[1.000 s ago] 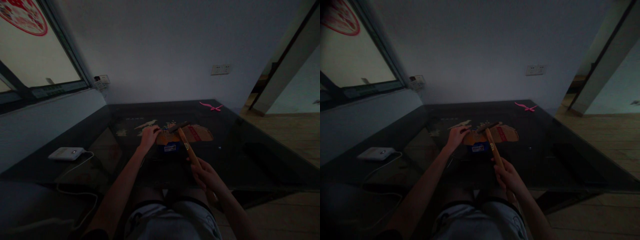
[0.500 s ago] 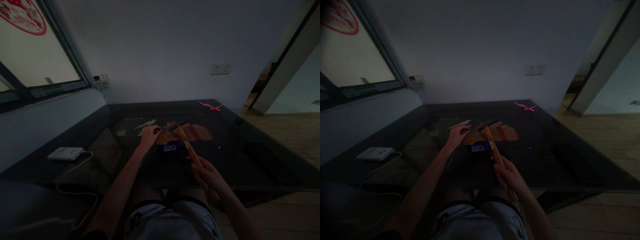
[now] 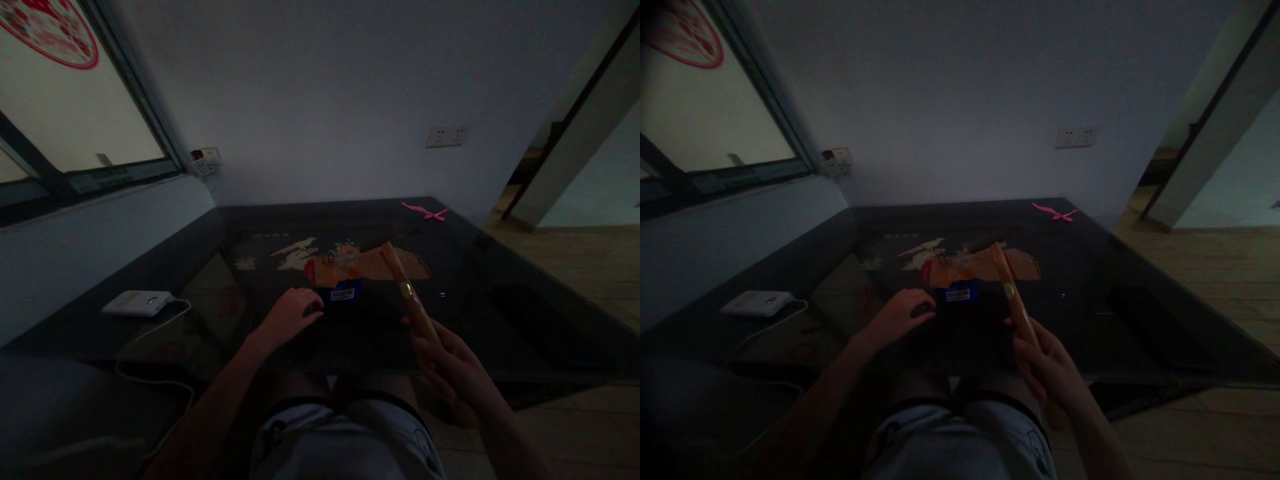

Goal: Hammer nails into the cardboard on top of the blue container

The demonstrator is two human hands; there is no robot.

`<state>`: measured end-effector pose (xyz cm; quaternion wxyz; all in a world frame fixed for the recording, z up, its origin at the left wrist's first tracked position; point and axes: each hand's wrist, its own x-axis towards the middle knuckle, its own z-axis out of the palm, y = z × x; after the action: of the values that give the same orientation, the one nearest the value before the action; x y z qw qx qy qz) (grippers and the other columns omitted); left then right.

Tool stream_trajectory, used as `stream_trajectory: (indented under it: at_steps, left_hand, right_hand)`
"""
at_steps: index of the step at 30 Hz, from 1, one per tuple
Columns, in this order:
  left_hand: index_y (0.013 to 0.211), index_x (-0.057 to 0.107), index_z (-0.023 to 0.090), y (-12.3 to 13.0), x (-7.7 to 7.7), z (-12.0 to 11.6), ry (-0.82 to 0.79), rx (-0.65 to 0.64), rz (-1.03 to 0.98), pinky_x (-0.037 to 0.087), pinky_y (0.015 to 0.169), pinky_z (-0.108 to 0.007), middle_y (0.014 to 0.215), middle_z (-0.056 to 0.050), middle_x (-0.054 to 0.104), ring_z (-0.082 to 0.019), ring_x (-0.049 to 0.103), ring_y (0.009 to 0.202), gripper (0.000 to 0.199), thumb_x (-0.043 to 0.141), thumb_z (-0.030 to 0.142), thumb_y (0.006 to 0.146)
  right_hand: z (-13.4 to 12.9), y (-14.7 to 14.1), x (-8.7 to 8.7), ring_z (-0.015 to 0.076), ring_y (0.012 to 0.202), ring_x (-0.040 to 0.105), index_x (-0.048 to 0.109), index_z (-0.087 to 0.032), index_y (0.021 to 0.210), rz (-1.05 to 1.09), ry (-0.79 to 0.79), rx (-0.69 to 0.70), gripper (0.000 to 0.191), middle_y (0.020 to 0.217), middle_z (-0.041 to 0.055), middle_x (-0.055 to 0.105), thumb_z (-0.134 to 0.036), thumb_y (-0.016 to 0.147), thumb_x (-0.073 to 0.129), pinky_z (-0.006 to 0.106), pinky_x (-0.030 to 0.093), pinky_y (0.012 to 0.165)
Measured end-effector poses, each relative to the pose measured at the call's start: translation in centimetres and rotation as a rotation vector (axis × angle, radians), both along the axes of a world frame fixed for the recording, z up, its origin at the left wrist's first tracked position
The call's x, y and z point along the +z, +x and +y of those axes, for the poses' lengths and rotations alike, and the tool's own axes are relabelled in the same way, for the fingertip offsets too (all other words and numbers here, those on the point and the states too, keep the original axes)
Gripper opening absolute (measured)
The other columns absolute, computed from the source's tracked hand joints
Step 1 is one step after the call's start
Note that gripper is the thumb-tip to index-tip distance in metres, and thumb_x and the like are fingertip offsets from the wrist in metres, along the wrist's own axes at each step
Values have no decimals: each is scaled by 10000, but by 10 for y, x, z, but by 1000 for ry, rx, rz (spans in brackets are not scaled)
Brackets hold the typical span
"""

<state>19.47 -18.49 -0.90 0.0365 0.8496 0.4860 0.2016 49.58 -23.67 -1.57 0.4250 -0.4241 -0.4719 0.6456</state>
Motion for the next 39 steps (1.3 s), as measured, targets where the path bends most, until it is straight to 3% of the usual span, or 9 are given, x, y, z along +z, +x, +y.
stream_trajectory:
  at_steps: [5, 12, 15, 20, 25, 28, 31, 35, 39]
  left_hand:
    - [882, 588, 178, 7, -21, 4, -53, 2, 332, 369, 770, -319, 955, -58, 624, -197, 554, 903, 110, 583, 265, 815]
    - [830, 572, 147, 14, -21, 7, -24, -35, 415, 360, 757, -332, 882, -85, 622, -205, 553, 846, 110, 495, 217, 863]
    - [867, 590, 157, 13, -13, -2, -82, -78, 289, 375, 768, -310, 880, -64, 641, -178, 566, 825, 123, 485, 223, 871]
    - [1080, 603, 228, 6, 18, -10, -154, -125, -162, 433, 800, -259, 938, -17, 671, -141, 596, 866, 242, 537, 250, 848]
    - [867, 651, 168, 9, 41, 39, 77, 74, -701, 484, 792, -282, 870, -40, 683, -161, 627, 836, 175, 610, 313, 778]
    - [846, 627, 141, 21, 36, 85, 102, 80, -902, 503, 765, -276, 862, -60, 679, -156, 636, 810, 185, 625, 298, 748]
    - [810, 624, 131, 33, 22, 116, 44, 70, -937, 513, 734, -276, 801, -57, 672, -151, 640, 758, 160, 632, 268, 726]
    - [778, 625, 136, 36, 6, 125, 18, 86, -864, 517, 700, -278, 766, -46, 661, -149, 635, 718, 137, 633, 255, 711]
    - [756, 622, 136, 32, 4, 119, 16, 84, -768, 520, 692, -283, 768, -43, 653, -147, 634, 706, 109, 622, 237, 713]
  right_hand:
    - [-6, 5, -2, 15, 236, 251, 484, -184, 1162, -12, -25, -63, 542, 390, -111, 384, -467, 729, 648, 123, 178, 260]
    - [-6, 7, -4, 7, 248, 268, 490, -196, 1160, 6, -26, -44, 484, 430, -101, 412, -427, 759, 636, 114, 191, 266]
    - [-7, 4, -2, 4, 252, 260, 503, -188, 1138, -2, -30, -78, 492, 419, -104, 398, -429, 737, 655, 110, 180, 269]
    - [-6, 4, -1, 17, 236, 265, 484, -175, 1166, -28, -30, -71, 549, 374, -109, 389, -454, 725, 656, 116, 188, 264]
    - [0, 1, -1, 19, 237, 266, 475, -180, 1160, -23, -36, -42, 537, 384, -111, 394, -460, 734, 642, 118, 206, 259]
    - [3, -3, 0, 19, 239, 282, 484, -176, 1153, -21, -27, -41, 528, 405, -103, 422, -456, 734, 638, 123, 218, 260]
    - [5, -4, 0, 15, 239, 283, 479, -172, 1168, -28, -9, -39, 543, 418, -103, 433, -456, 732, 636, 121, 217, 258]
    - [6, -5, -1, 16, 230, 271, 458, -145, 1172, -23, -2, -6, 566, 389, -113, 413, -463, 737, 629, 125, 235, 253]
    - [6, -5, -1, 22, 226, 271, 459, -140, 1159, 4, -6, -22, 569, 367, -121, 393, -454, 723, 645, 126, 224, 249]
